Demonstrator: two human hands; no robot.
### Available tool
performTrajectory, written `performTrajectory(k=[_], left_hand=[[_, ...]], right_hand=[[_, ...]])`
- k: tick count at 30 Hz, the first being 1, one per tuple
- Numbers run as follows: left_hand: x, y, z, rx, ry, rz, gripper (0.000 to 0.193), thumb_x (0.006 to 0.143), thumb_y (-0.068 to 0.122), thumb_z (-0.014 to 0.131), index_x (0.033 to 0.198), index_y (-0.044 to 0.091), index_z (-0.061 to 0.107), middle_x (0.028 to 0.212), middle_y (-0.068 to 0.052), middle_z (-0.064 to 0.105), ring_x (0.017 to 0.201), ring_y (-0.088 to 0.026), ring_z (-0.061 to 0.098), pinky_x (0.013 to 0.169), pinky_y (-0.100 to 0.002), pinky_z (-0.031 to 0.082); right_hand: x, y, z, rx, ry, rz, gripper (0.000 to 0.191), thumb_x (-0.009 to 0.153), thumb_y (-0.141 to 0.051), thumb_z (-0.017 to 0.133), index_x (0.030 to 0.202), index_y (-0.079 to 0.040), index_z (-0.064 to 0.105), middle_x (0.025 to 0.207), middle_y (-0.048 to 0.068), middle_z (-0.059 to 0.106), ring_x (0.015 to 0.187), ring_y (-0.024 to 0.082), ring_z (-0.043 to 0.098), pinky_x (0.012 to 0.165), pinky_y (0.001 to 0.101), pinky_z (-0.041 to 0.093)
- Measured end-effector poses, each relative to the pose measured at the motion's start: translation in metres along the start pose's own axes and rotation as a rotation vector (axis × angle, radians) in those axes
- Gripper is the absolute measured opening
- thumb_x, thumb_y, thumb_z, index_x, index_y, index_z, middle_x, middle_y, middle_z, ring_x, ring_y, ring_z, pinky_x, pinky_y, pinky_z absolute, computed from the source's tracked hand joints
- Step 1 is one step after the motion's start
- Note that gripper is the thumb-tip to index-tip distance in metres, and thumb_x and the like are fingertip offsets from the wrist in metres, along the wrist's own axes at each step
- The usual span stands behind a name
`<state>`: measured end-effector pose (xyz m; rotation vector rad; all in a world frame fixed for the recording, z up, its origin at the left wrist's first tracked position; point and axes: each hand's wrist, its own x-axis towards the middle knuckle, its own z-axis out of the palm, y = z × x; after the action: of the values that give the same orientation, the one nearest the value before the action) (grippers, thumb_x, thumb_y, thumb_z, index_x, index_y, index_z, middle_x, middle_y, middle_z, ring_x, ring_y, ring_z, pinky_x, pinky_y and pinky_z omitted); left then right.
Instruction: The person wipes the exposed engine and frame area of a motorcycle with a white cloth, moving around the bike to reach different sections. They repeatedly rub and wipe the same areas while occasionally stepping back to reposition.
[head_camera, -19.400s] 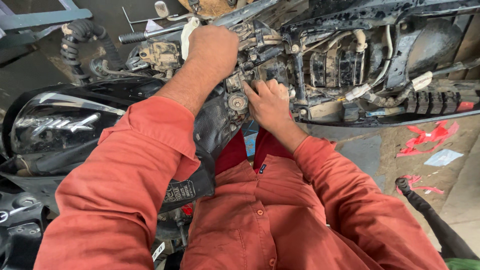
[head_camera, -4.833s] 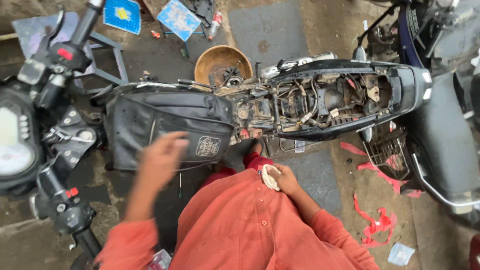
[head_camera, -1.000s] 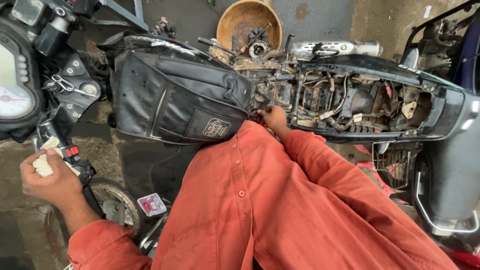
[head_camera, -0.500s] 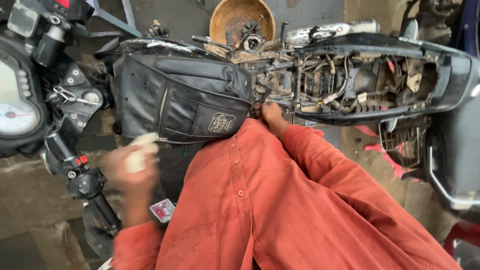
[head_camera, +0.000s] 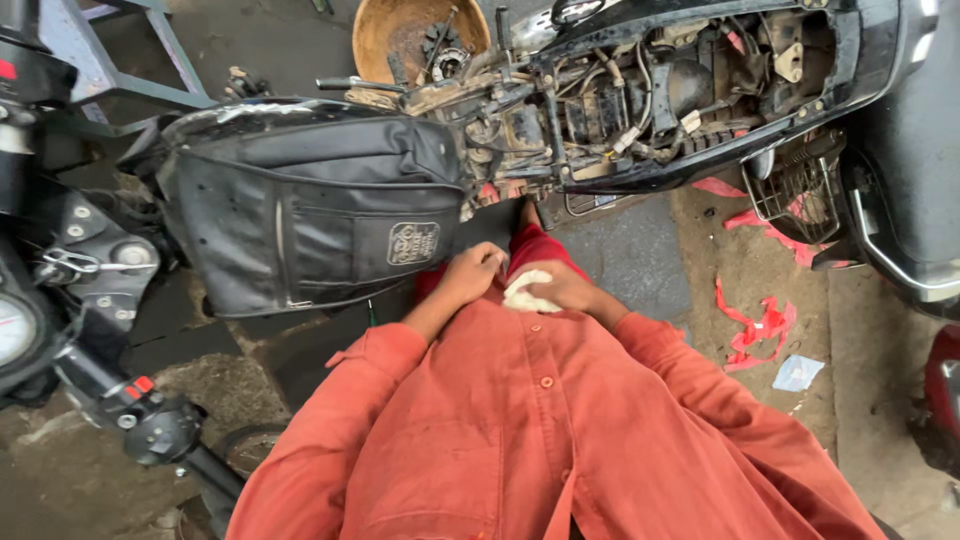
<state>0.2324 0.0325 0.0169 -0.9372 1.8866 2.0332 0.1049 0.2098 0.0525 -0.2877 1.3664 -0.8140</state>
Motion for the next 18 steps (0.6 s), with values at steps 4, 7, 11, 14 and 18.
performTrajectory(k=[4, 7, 11, 14, 18], left_hand=[[0.049, 0.012, 0.038, -0.524, 0.34, -0.078, 0.022, 0.096, 0.014, 0.058, 0.117, 0.011, 0.064, 0.085, -0.007, 0.069, 0.056, -0.016, 0.063, 0.054, -0.036, 0.05], [0.086, 0.034, 0.046, -0.71, 0.63, -0.136, 0.021, 0.103, 0.019, 0.068, 0.109, -0.001, 0.064, 0.089, -0.01, 0.07, 0.056, -0.014, 0.064, 0.058, -0.035, 0.053], [0.111, 0.052, 0.054, -0.265, 0.75, 0.089, 0.023, 0.101, 0.02, 0.069, 0.115, 0.002, 0.073, 0.09, -0.013, 0.076, 0.073, -0.017, 0.068, 0.071, -0.033, 0.056], [0.11, 0.063, 0.061, -0.025, 0.853, 0.255, 0.024, 0.097, 0.016, 0.068, 0.117, 0.003, 0.073, 0.096, -0.014, 0.076, 0.085, -0.022, 0.07, 0.077, -0.035, 0.055], [0.106, 0.066, 0.068, 0.414, 0.882, 0.042, 0.014, 0.095, 0.015, 0.074, 0.106, 0.007, 0.079, 0.09, -0.015, 0.077, 0.082, -0.03, 0.071, 0.075, -0.039, 0.054]], right_hand=[[-0.021, 0.044, -0.075, 0.241, 0.381, -0.245, 0.028, 0.094, -0.007, 0.054, 0.114, -0.001, 0.071, 0.108, 0.007, 0.075, 0.096, 0.015, 0.071, 0.087, 0.0291, 0.056], [-0.048, 0.072, -0.148, 0.02, 0.651, -0.147, 0.025, 0.093, -0.011, 0.061, 0.114, -0.003, 0.072, 0.104, 0.007, 0.075, 0.091, 0.013, 0.067, 0.082, 0.0274, 0.055], [-0.111, 0.102, -0.241, -0.25, 0.857, -0.002, 0.026, 0.09, -0.02, 0.07, 0.108, -0.002, 0.074, 0.094, 0.009, 0.075, 0.081, 0.016, 0.068, 0.071, 0.0333, 0.054], [-0.157, 0.122, -0.293, -0.419, 0.972, 0.126, 0.037, 0.088, -0.028, 0.071, 0.112, 0.0, 0.074, 0.1, 0.019, 0.076, 0.09, 0.027, 0.072, 0.078, 0.0389, 0.055], [-0.188, 0.137, -0.335, -0.672, 0.999, 0.317, 0.043, 0.09, -0.034, 0.069, 0.118, -0.003, 0.077, 0.108, 0.025, 0.075, 0.101, 0.038, 0.07, 0.088, 0.0448, 0.053]])
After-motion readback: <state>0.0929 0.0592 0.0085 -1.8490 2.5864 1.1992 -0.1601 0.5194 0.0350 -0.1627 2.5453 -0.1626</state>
